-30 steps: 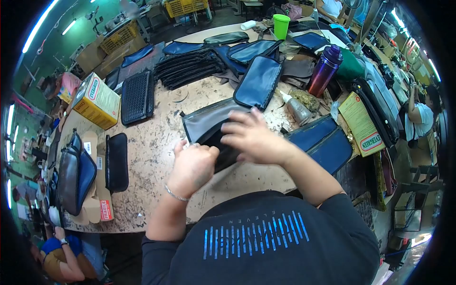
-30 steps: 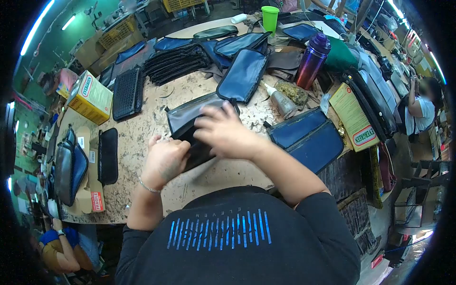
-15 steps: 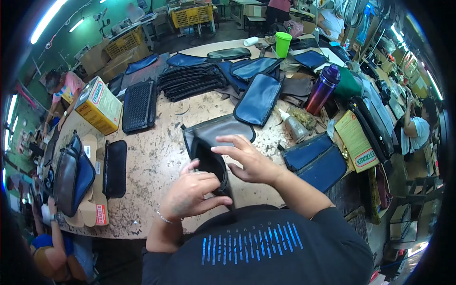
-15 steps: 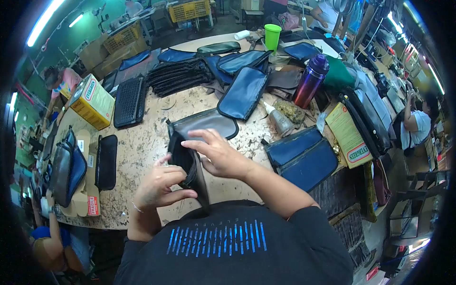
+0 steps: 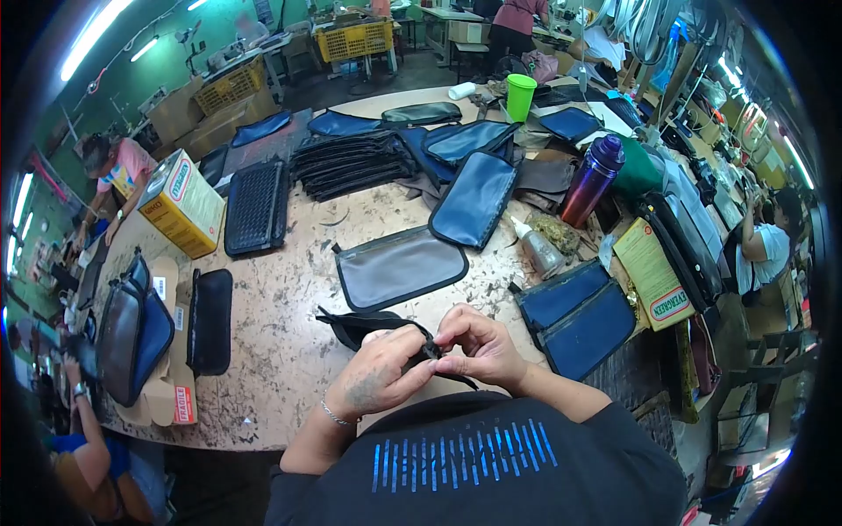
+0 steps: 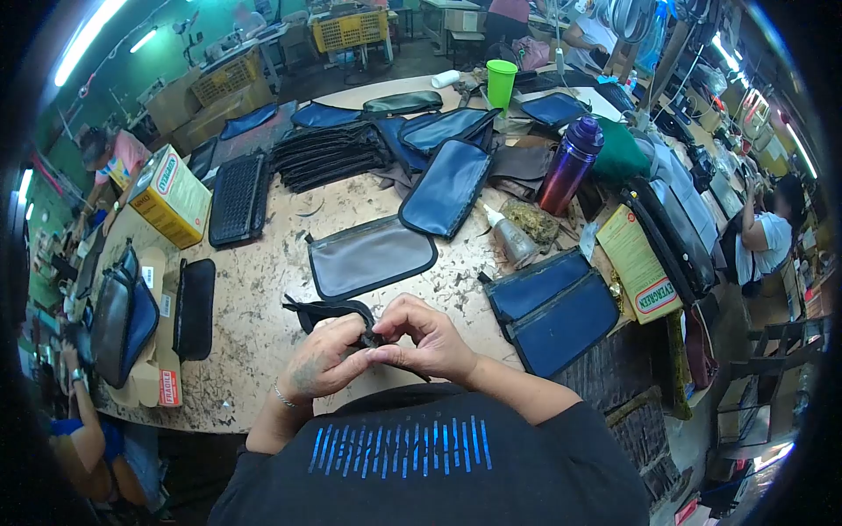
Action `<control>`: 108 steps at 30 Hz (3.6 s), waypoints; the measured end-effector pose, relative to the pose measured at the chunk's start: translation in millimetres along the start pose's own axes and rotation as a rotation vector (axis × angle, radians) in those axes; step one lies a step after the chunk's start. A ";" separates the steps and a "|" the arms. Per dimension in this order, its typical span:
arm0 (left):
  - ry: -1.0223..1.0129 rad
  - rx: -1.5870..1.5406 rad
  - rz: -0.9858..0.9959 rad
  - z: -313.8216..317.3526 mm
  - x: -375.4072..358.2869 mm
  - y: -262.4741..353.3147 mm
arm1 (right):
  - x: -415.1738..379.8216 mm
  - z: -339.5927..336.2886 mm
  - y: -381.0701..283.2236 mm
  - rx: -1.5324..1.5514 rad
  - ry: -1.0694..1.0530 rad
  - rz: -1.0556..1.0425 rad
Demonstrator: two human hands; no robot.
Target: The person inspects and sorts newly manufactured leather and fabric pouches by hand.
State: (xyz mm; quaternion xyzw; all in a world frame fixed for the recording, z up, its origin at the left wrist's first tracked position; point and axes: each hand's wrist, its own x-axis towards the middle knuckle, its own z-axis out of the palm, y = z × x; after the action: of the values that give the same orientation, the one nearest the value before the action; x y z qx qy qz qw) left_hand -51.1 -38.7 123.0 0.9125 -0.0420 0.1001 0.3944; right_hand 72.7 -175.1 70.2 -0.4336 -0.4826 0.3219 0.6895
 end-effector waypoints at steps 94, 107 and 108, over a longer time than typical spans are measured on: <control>0.172 -0.387 -0.086 8.0 19.3 2.2 | 23.1 1.9 -53.0 -0.741 0.158 -0.053; 0.184 -0.574 0.190 15.6 16.7 -17.5 | 24.9 -13.3 -25.1 0.520 0.156 0.528; 0.161 -0.589 0.027 13.1 14.0 -17.2 | 24.9 -11.8 -24.7 0.521 0.157 0.529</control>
State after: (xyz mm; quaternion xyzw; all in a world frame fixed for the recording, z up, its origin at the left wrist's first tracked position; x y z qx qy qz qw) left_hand -32.8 -36.5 105.0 0.7474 -0.0498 0.1608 0.6427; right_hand 92.7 -167.3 100.4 -0.3766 -0.2017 0.5667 0.7045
